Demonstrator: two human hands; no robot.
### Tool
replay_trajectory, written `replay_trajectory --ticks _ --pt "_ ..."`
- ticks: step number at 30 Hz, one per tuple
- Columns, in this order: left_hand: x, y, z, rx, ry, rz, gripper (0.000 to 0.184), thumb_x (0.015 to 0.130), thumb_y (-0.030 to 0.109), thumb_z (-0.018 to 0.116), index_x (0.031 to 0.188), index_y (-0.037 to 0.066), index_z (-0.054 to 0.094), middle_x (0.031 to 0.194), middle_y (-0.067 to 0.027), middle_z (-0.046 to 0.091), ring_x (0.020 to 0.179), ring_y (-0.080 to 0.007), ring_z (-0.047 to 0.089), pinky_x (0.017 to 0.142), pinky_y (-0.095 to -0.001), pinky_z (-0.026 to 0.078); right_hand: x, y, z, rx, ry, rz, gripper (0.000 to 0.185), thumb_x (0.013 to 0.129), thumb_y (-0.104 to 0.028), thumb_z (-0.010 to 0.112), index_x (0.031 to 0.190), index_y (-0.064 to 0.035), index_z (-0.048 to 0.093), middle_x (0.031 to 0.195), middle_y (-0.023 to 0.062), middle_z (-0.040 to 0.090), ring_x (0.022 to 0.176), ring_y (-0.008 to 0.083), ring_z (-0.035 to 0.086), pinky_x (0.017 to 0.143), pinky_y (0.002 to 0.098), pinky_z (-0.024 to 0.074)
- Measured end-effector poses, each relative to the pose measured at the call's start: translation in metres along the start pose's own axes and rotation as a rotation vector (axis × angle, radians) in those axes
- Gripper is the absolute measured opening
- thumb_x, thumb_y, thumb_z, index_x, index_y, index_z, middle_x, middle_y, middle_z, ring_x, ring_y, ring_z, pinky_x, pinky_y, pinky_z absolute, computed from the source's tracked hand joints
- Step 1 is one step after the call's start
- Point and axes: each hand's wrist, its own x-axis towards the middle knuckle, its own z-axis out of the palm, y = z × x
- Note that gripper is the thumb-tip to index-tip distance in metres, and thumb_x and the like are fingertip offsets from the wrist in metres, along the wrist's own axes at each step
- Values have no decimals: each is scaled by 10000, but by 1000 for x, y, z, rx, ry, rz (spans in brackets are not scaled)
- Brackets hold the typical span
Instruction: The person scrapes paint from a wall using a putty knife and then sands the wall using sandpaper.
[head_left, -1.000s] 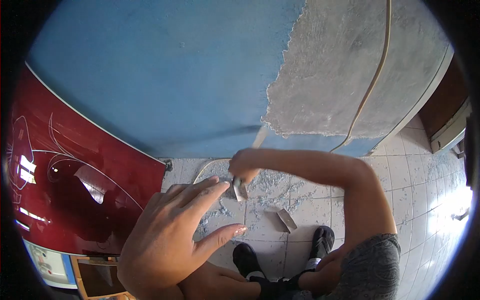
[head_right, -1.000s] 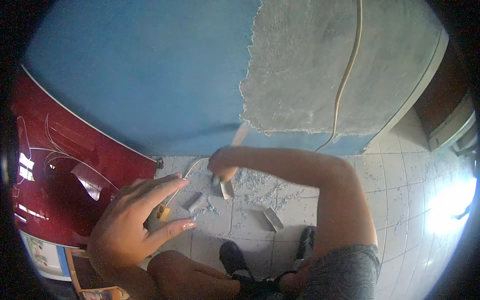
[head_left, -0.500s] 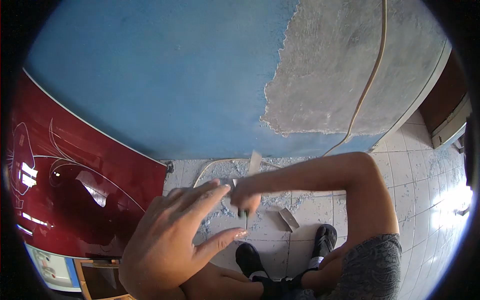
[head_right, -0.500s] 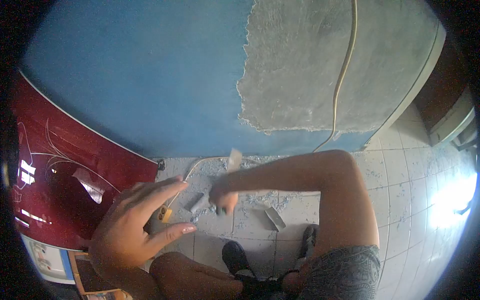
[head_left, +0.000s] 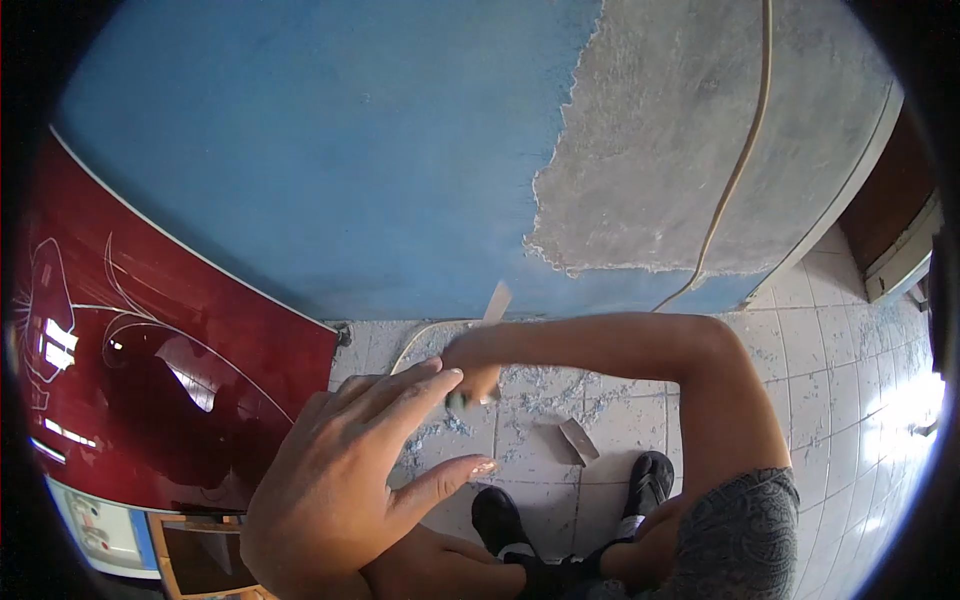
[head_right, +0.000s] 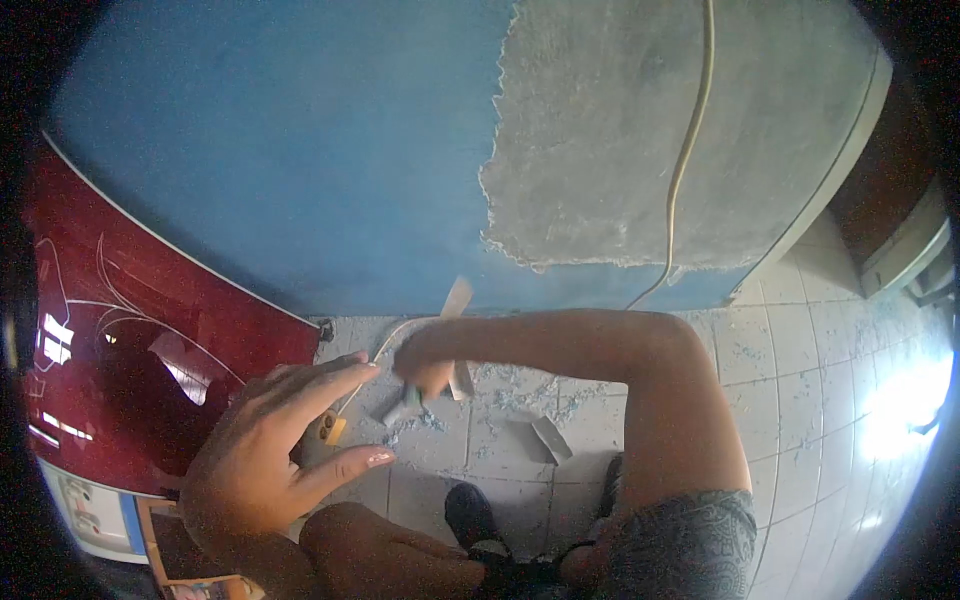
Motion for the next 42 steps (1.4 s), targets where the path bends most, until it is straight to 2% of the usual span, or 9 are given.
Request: replay_trajectory --ticks 2,6,7,13,16,23,25,39,42 --pt "2 -2 0 -10 -5 -12 610 865 325 765 1347 15 558 1346 -243 577 1218 -378 581 1035 -479 443 -15 -60 -26 -40 -147 -4 391 780 -367 660 949 -21 727 915 199 724 923 392 692 828 502 558" --pt "-2 -12 5 -35 61 -1 601 863 324 766 1339 16 566 1330 -246 587 1215 -379 584 1032 -473 446 -36 25 -39 -31 -231 8 353 792 -343 655 960 -40 727 932 184 730 924 374 694 829 484 556" --pt "-3 -11 5 -45 61 -3 601 863 325 765 1338 14 567 1329 -248 588 1212 -381 585 1032 -472 447 -39 22 -44 58 -185 262 350 795 -347 643 945 -41 724 922 196 728 908 374 699 810 491 555" --pt "4 -10 5 -28 50 16 604 863 334 764 1334 10 569 1327 -252 588 1210 -390 588 1029 -474 453 -14 -10 2 -38 -69 -73 331 815 -337 623 931 -43 721 942 184 711 940 392 678 835 497 548" --pt "2 -9 5 -29 53 -12 607 863 342 762 1334 11 570 1333 -247 587 1224 -389 581 1036 -474 449 -43 25 -36 4 -217 266 345 857 -351 594 984 -56 720 984 174 705 964 392 670 862 506 529" --pt "6 -8 5 -35 41 -13 597 864 342 762 1324 11 577 1334 -247 586 1233 -392 574 1044 -476 442 -18 11 15 -52 6 -141 327 844 -348 603 869 -42 716 782 156 708 814 369 699 748 455 566" --pt "3 -7 5 -34 41 -20 597 864 340 762 1326 12 576 1334 -244 587 1234 -389 573 1043 -476 442 -35 33 -24 -23 -67 207 349 816 -356 629 854 -16 698 818 170 716 855 384 703 765 463 569" --pt "2 -10 3 -46 42 -7 594 857 333 772 1316 8 579 1315 -249 596 1198 -388 592 1015 -469 461 -16 -67 -39 -114 -75 28 320 870 -353 608 1077 -140 728 986 176 733 942 336 705 831 446 566" --pt "1 -10 5 -43 58 -6 595 859 335 771 1315 7 578 1315 -250 595 1191 -389 595 1012 -466 463 -27 -2 -46 -26 -171 16 376 833 -381 650 1030 -67 715 994 186 727 968 362 694 852 469 557"
